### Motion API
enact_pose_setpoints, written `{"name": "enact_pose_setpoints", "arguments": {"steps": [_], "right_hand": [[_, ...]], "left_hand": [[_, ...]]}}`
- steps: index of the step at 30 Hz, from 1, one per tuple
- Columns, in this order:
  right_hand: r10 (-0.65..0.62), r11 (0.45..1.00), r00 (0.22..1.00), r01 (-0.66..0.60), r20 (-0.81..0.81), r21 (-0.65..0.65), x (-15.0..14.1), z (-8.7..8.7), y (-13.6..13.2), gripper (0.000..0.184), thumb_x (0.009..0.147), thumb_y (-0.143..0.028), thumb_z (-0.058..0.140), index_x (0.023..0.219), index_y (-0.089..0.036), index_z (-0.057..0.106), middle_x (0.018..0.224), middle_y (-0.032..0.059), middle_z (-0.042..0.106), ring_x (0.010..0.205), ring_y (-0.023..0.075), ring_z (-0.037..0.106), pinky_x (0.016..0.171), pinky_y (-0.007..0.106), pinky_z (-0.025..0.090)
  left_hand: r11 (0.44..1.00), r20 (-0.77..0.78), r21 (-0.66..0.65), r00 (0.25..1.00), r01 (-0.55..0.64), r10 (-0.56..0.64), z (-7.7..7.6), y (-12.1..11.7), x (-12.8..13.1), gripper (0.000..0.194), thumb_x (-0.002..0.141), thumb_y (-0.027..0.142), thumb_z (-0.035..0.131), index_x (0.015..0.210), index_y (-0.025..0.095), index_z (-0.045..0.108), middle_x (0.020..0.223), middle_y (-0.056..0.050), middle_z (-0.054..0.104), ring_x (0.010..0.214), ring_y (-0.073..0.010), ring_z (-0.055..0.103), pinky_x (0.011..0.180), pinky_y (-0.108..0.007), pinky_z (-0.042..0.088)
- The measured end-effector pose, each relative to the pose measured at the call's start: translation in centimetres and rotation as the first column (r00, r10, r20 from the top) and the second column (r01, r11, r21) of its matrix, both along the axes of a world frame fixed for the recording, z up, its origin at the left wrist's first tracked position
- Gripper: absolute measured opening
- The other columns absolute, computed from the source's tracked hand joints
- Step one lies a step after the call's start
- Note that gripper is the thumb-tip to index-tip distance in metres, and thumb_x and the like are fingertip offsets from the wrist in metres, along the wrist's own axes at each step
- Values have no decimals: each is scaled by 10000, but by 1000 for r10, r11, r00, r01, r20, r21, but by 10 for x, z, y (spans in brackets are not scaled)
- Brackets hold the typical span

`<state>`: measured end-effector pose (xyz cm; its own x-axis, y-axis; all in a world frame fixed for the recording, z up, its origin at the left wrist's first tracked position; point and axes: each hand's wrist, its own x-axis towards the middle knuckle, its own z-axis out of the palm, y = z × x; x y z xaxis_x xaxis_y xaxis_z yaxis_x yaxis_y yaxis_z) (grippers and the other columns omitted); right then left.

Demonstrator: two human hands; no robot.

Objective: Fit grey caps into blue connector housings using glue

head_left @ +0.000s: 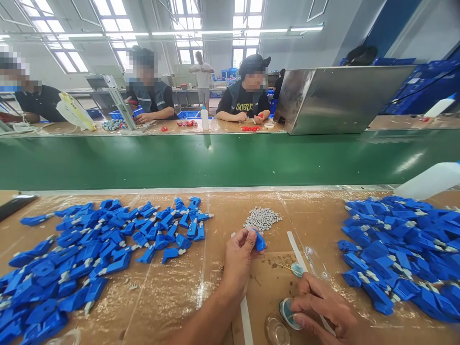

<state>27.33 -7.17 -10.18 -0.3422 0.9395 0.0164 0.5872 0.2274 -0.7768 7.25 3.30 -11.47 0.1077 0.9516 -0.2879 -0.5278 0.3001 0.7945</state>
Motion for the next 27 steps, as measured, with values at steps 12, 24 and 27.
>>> {"name": "enact_pose_setpoints", "arguments": {"steps": [12,24,27], "right_hand": [[-241,970,927,216,-287,-115,10,23,30,345,1079,-516,534,902,-272,701,808,-5,655,734,188,652,661,239,550],[-271,913,908,348,-321,214,-19,12,72,259,1093,-444,560,986,-296,743,929,8,789,851,196,750,742,246,583],[-205,918,942,279,-266,281,-13,9,73,181,1098,-345,559,1031,-310,724,958,-14,793,877,168,771,771,206,594]], "left_hand": [[958,266,-126,940,256,-216,-4,-9,10,632,631,562,997,982,89,768,844,-78,731,683,-142,698,607,-203,486],[937,302,-98,908,334,-292,-8,-9,14,570,680,580,962,856,90,729,729,-50,652,610,-119,611,547,-212,467],[935,292,-98,909,340,-299,-9,-9,14,575,684,599,951,849,93,733,734,-60,659,602,-116,603,540,-211,472]]}}
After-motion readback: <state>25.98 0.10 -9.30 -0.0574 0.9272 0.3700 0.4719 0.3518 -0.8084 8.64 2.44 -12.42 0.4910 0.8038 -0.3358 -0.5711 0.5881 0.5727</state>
